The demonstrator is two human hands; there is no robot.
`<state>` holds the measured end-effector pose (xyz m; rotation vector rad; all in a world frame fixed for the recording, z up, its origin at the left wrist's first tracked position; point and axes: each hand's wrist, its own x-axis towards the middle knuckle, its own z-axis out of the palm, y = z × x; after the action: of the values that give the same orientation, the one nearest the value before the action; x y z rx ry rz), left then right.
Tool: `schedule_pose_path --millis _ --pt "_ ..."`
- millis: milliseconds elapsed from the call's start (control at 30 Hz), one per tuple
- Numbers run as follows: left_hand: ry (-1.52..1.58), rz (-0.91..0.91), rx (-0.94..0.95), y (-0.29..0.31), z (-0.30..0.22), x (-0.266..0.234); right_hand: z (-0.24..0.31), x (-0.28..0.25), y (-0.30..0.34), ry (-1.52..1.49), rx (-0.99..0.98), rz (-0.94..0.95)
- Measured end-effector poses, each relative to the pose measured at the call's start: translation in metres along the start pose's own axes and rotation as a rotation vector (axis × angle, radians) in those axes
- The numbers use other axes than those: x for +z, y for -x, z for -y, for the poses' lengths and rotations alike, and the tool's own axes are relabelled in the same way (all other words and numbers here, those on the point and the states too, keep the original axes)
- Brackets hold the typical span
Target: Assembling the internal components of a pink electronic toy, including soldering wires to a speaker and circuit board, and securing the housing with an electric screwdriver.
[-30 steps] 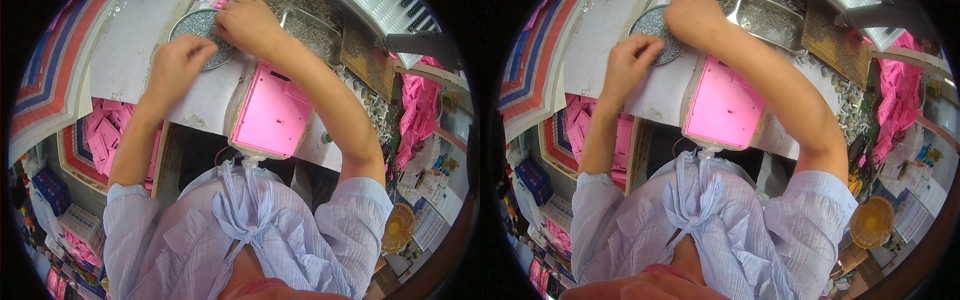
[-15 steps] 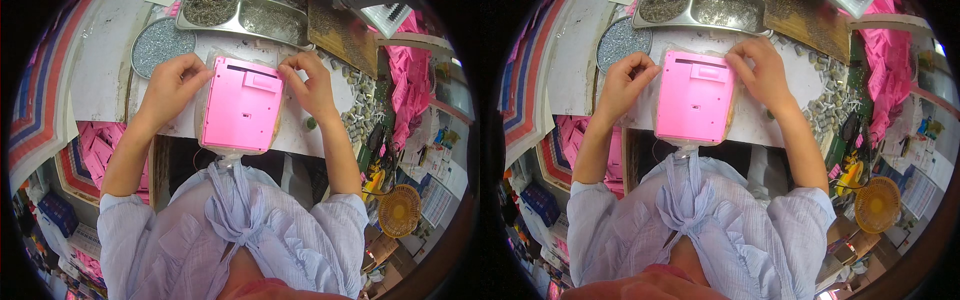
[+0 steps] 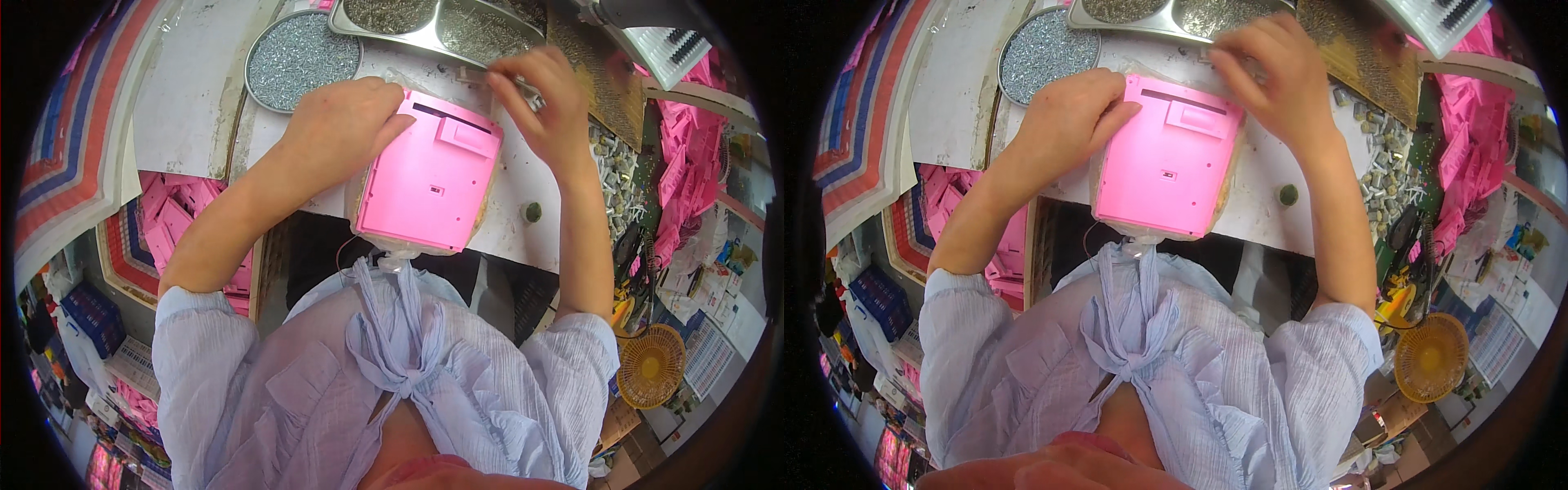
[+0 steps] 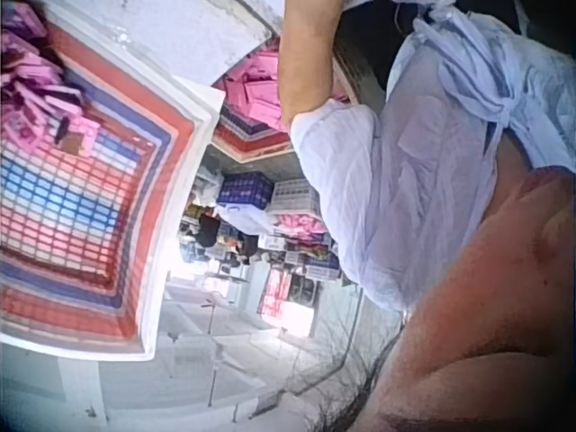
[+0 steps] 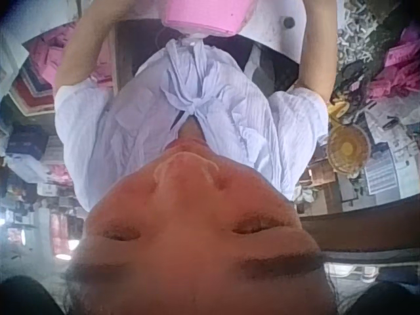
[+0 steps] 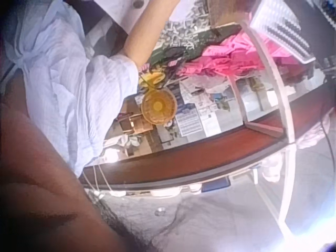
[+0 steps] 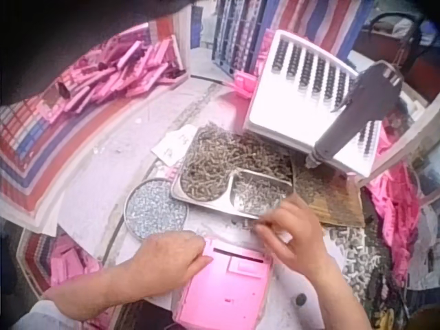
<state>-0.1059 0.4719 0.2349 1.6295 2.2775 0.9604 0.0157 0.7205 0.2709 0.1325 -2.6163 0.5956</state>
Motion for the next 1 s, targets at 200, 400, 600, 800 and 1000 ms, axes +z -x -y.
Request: schedule_pose_path --millis 200,400,600,800,1000 --pt "-0.134 0.018 -0.276 -0.004 0.033 -0.05 0.031 0.074 -0.087 0.027 -0.289 0.203" --pt "-0.361 -0.12 -0.214 0.018 0.075 -0.051 0.037 0.141 -0.11 0.332 -0.422 0.272" --pt "-0.236 -0.239 -0.278 0.014 0.081 -0.048 0.041 0.151 -0.113 0.303 -0.37 0.274" --pt "-0.3 -0.245 -0.011 0.005 0.034 -0.035 0.032 0.161 -0.116 0.357 -0.347 0.299" --pt "0.073 0.028 0.245 0.021 -0.077 0.001 0.036 0.151 -0.123 0.262 -0.3 0.326"
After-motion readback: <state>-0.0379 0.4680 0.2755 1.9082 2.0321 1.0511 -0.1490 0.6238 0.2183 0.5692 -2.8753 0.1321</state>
